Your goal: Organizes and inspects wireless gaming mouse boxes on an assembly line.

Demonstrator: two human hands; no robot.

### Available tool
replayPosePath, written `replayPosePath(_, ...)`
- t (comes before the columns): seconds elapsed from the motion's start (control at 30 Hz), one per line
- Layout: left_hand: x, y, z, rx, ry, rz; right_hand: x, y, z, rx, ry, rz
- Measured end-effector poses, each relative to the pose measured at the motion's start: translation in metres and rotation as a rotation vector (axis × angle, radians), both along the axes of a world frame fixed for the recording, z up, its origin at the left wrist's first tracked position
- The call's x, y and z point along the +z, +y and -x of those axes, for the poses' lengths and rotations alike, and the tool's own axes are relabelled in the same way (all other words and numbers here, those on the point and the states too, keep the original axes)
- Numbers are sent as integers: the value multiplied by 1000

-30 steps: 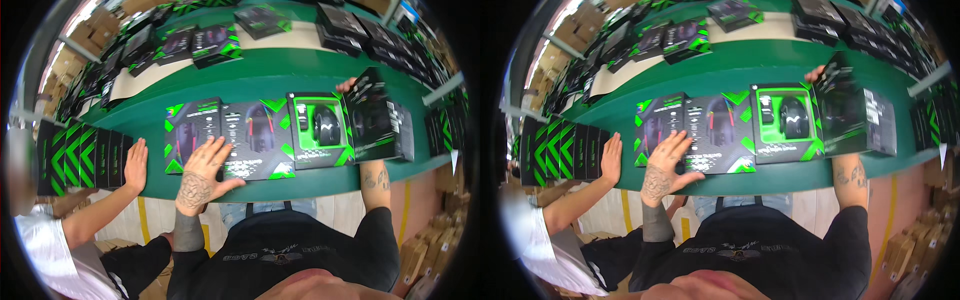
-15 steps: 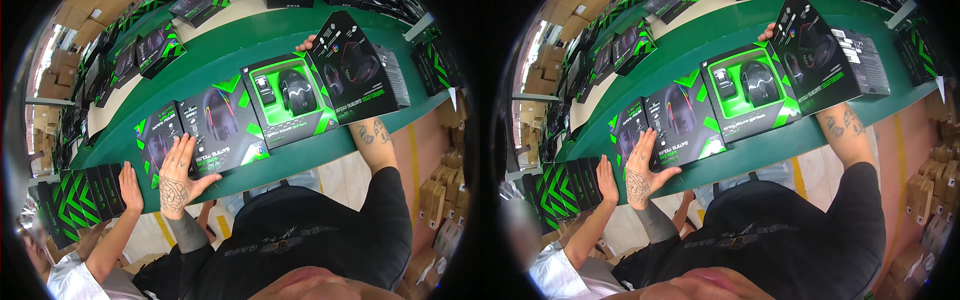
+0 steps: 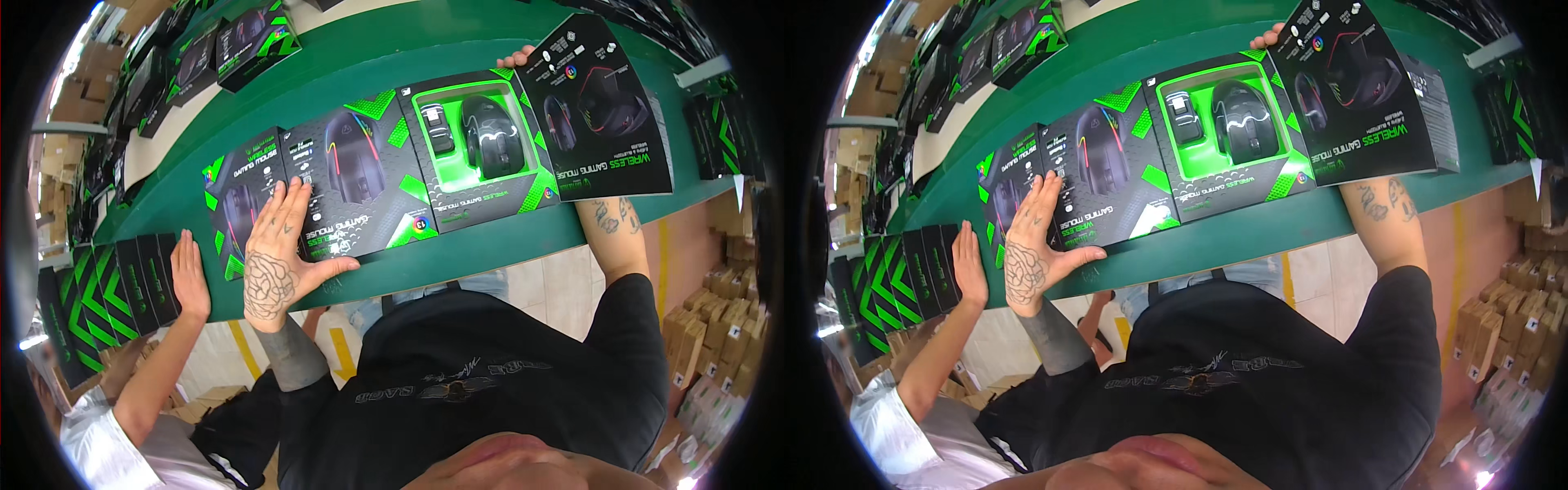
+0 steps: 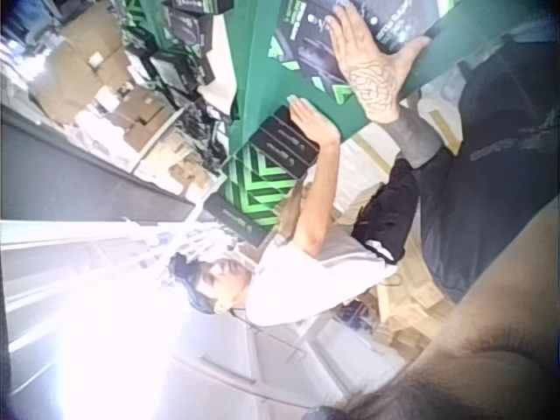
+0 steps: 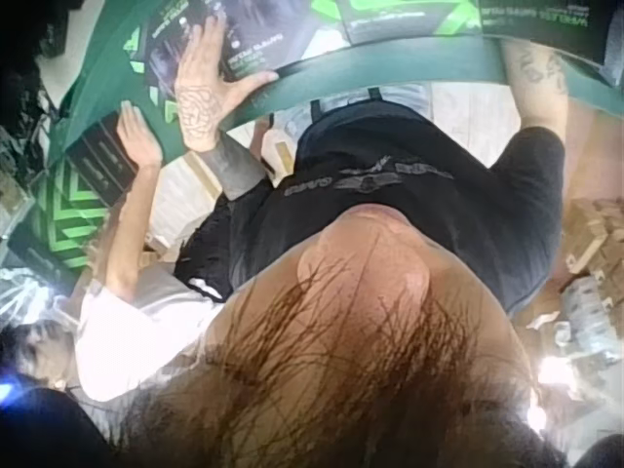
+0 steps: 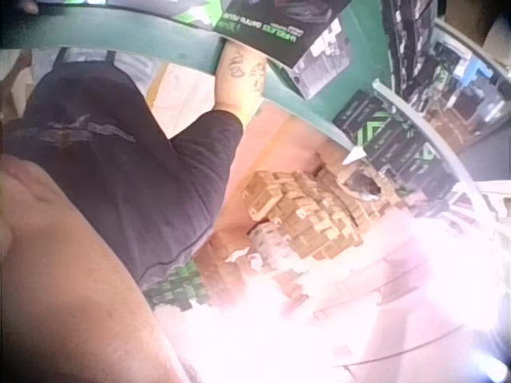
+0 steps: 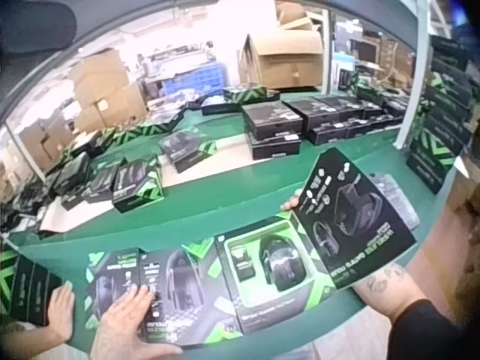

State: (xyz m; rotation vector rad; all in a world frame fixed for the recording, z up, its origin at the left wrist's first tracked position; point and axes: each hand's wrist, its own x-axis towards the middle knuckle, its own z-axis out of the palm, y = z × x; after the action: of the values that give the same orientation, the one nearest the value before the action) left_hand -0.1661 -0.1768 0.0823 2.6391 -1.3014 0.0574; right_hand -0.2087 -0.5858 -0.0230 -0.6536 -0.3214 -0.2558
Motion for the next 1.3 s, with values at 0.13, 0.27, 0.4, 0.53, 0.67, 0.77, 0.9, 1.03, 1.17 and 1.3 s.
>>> replayPosePath(0.13,-4,6,2,-79,-50,163,-3,1,-8,31,-50,-60)
replayPosePath(0.27,-9,-4,20,-43,-129,688,-3,8,-8,-5,-92,68)
replayPosePath(0.4,-18,-59,56,-419,136,964,0,-8,-2,-29,-65,156)
replayPosePath(0.53,-15,-107,78,-618,-14,567,-36,-41,-22,176,-197,283)
replayPosePath(0.67,-26,-107,82,-567,-89,569,-47,-47,-22,89,-52,433)
replayPosePath(0.77,-13,-78,76,-389,-108,616,-46,-54,-21,-21,48,496)
replayPosePath(0.9,-22,-1,69,-73,-266,759,-44,-58,-25,-144,191,495)
replayPosePath(1.03,-26,61,25,523,-288,596,33,19,-8,-428,476,1094)
replayPosePath(1.17,-27,119,-5,505,433,443,29,18,-11,-377,556,1002)
replayPosePath(1.3,-38,125,-11,564,300,429,28,22,-10,-363,572,968)
